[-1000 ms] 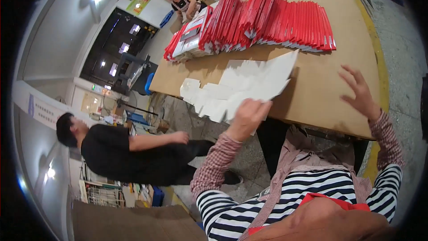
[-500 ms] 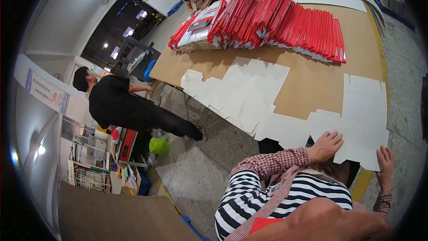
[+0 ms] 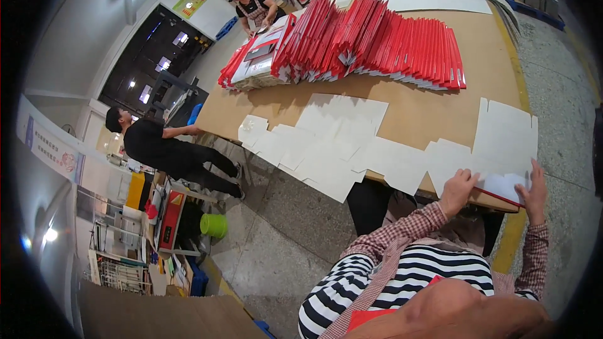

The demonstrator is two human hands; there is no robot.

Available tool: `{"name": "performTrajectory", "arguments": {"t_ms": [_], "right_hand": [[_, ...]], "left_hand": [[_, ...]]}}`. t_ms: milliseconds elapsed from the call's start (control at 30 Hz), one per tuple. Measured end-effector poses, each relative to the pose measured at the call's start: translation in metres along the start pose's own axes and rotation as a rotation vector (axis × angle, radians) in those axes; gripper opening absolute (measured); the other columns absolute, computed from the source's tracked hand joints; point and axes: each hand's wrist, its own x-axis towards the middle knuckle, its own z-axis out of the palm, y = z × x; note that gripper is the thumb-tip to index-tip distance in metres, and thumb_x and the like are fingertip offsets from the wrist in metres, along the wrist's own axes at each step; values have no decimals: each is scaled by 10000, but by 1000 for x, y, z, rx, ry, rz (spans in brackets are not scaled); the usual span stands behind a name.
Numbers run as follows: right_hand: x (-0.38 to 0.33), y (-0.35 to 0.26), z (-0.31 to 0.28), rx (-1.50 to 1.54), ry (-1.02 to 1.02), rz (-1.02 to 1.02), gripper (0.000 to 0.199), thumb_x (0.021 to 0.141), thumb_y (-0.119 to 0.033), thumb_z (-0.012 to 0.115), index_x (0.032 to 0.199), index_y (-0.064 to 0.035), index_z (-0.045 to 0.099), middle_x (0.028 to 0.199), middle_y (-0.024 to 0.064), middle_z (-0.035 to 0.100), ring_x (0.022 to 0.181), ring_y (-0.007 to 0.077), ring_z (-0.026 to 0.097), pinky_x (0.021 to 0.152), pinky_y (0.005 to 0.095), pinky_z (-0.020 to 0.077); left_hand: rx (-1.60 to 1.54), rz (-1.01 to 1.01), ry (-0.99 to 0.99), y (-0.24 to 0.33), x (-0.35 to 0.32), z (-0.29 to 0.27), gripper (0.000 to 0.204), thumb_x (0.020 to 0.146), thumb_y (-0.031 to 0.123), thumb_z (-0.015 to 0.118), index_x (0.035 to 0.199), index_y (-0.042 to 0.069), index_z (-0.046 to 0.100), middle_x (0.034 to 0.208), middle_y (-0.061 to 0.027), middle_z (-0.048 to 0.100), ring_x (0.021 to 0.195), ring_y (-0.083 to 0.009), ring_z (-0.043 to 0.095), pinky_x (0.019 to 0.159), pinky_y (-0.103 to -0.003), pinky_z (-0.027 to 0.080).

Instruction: The recorder sits at a table and assembles paper folders by folding pre-cut flaps.

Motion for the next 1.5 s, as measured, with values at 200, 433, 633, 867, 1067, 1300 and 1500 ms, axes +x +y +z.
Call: {"name": "performTrajectory", "arguments": {"t_ms": [200, 433, 633, 867, 1067, 1300, 1500], "right_hand": [[-1, -36, 35, 10, -145, -461, 571, 844, -471, 585, 1272, -96, 535, 1385, 136, 428, 1291, 361, 356, 1084, 493, 241], [-4, -53, 26, -35, -441, -511, 636, 845, -601, 499, 1233, -102, 569, 1346, 121, 483, 1311, 359, 347, 1105, 518, 181], [-3, -51, 30, -22, -450, -506, 590, 835, -553, 548, 1226, -113, 584, 1368, 101, 474, 1320, 343, 341, 1113, 507, 170], [-2, -54, 33, -28, -410, -516, 553, 839, -524, 541, 1186, -98, 605, 1346, 115, 491, 1306, 355, 360, 1101, 509, 200], [-8, -48, 25, -86, -377, -543, 524, 849, -460, 571, 1223, -94, 588, 1387, 154, 440, 1332, 353, 328, 1115, 498, 178], [-71, 19, 28, 1223, 918, 470, 522, 944, -225, 531, 1394, -28, 356, 1440, 154, 361, 1349, 297, 313, 1104, 421, 276], [-65, -7, 34, 953, 355, 262, 545, 952, -156, 492, 1426, -4, 268, 1428, 138, 377, 1318, 249, 359, 1110, 403, 265]], "left_hand": [[408, 294, -37, 11, -10, -25, 513, 807, 161, 549, 1293, 17, 472, 1238, -111, 479, 1187, -270, 435, 960, -437, 379], [-63, 28, -166, -42, -18, -66, 569, 707, 174, 744, 1212, 36, 523, 918, -92, 639, 862, -287, 595, 860, -413, 410], [119, 20, 176, -46, -17, -36, 252, 783, 164, 686, 979, 82, 548, 1063, -82, 589, 1035, -266, 526, 900, -434, 378], [244, 89, -168, -4, -32, -35, 732, 782, 495, 618, 1375, 144, 375, 1454, -196, 288, 1337, -467, 209, 1053, -635, 164], [282, 158, -404, 8, -26, -37, 970, 714, 642, 618, 1486, 214, 219, 1549, -147, 112, 1367, -521, 92, 999, -733, 130], [290, 146, -493, 10, -25, -34, 1112, 619, 645, 701, 1497, 213, 173, 1562, -88, 100, 1389, -488, 65, 1004, -727, 139], [48, 327, -652, 57, -2, -2, 1260, 559, 688, 696, 1482, 38, 136, 1545, -149, 138, 1410, -448, 9, 1034, -705, 79]]}}
